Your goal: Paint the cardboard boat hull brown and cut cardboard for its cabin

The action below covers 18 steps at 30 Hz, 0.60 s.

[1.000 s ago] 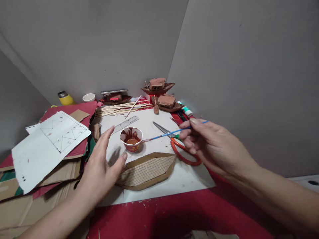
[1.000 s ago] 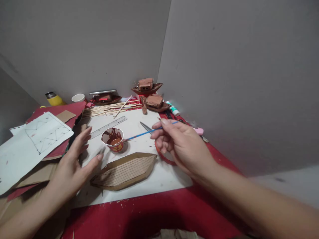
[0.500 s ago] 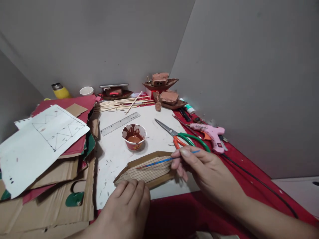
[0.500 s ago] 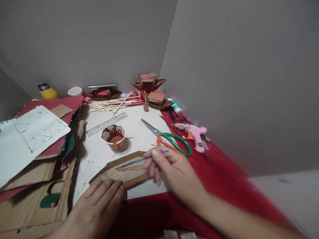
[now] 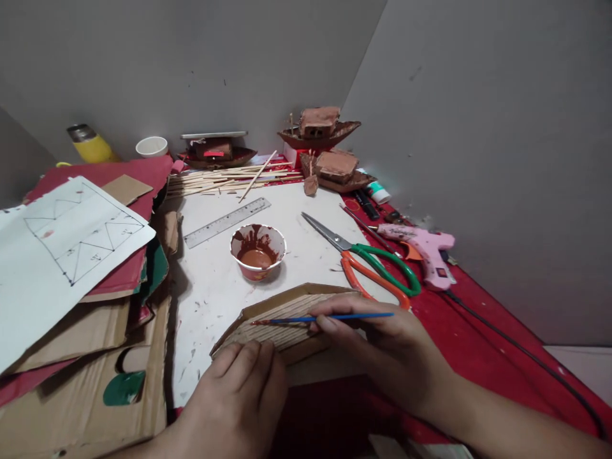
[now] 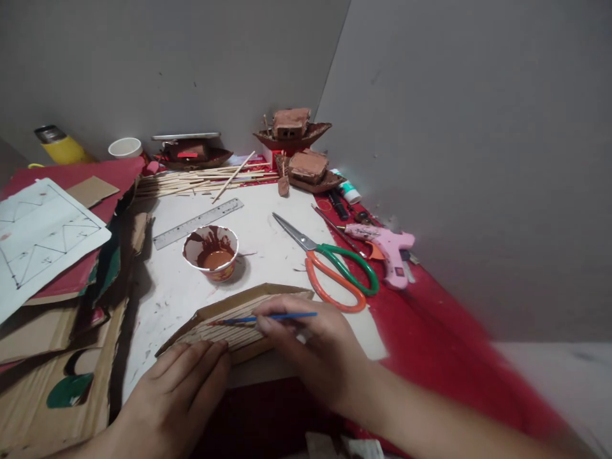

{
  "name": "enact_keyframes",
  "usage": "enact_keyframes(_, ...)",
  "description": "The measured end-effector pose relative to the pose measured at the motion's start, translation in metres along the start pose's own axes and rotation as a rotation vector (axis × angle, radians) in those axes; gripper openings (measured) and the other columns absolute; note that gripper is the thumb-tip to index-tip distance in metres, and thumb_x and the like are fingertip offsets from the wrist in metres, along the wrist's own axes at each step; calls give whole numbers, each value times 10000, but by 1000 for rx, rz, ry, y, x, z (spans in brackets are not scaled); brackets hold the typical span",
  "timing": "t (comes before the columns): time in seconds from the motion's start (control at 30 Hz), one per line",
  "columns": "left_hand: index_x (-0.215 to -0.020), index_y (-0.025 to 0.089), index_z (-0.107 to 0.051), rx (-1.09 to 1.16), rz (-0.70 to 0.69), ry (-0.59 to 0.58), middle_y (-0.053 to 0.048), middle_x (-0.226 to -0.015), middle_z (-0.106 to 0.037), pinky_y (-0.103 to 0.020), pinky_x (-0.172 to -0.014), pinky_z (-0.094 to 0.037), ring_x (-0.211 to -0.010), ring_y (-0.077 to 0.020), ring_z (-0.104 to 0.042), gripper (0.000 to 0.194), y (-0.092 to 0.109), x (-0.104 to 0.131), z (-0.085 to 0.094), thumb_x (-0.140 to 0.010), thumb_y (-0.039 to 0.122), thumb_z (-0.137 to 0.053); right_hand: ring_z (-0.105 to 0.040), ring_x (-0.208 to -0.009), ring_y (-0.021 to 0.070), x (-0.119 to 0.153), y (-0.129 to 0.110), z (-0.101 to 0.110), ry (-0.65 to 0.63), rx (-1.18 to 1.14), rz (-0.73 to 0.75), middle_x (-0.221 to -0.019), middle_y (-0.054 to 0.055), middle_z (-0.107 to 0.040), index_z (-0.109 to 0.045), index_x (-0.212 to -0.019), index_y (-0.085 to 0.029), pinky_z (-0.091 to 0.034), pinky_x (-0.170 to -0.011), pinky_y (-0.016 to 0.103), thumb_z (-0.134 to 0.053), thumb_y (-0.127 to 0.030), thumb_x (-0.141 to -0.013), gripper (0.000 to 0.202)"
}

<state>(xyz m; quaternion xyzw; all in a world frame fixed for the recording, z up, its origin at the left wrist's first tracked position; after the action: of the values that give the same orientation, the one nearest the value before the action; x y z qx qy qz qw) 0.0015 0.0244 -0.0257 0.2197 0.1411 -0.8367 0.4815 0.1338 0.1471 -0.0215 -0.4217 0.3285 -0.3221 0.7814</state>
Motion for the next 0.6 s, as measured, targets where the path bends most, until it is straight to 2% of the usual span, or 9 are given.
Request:
enact_keyframes(0.07, -1026, 91, -683, 0, -16, -12, -108, -983, -775, -354, -852, -481, -903, -225, -682, 443, 0, 0, 0, -1017, 91, -240, -725, -763, 155, 2, -3, 2, -10, 47, 90, -844, 22, -772, -705, -895, -223, -576, -697, 228, -596, -178, -911, 120)
enact_keyframes(0.17, -1021, 89, -682, -6, -22, -22, -111, -982, -781, -363, -834, -486, -890, -231, -694, 443, 0, -1, 0, -1020, 93, -239, -707, -769, 134, 5, -2, 9, -15, 118, 128, -875, 7, -752, -679, -942, -233, -558, -686, 210, -566, -150, -934, 140)
enact_keyframes(0.27, -1006, 92, -685, -3, -11, -18, -105, -977, -785, -356, -830, -487, -879, -222, -698, 453, -1, -1, -1, -1029, 100, -233, -677, -700, 113, 7, -2, 20, 6, 192, 130, -827, -17, -722, -660, -958, -248, -532, -636, 193, -549, -153, -946, 147)
enact_keyframes(0.47, -1009, 100, -693, -10, -13, -30, -94, -980, -786, -340, -841, -478, -882, -206, -697, 472, -1, -3, 1, -1040, 111, -223, -585, -535, 108, 8, -4, 43, 54, 375, 84, -672, -37, -623, -602, -864, -249, -450, -474, 197, -499, -171, -957, 158)
enact_keyframes(0.6, -1004, 100, -690, -10, -6, -16, -96, -981, -786, -346, -855, -478, -887, -207, -701, 446, -1, -1, 1, -1031, 93, -245, -575, -520, 105, 8, -5, 48, 76, 407, 101, -677, -42, -613, -589, -870, -257, -449, -471, 194, -503, -168, -948, 147)
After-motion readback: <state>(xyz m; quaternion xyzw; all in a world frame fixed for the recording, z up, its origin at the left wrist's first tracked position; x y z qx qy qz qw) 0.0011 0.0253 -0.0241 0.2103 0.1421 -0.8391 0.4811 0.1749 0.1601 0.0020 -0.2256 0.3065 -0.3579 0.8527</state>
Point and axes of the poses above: each hand's wrist, its own x-axis away from the middle knuckle, its own z-axis out of the back of the hand, y = z × x, the point moved 6 cm from there along -x, towards the middle knuckle
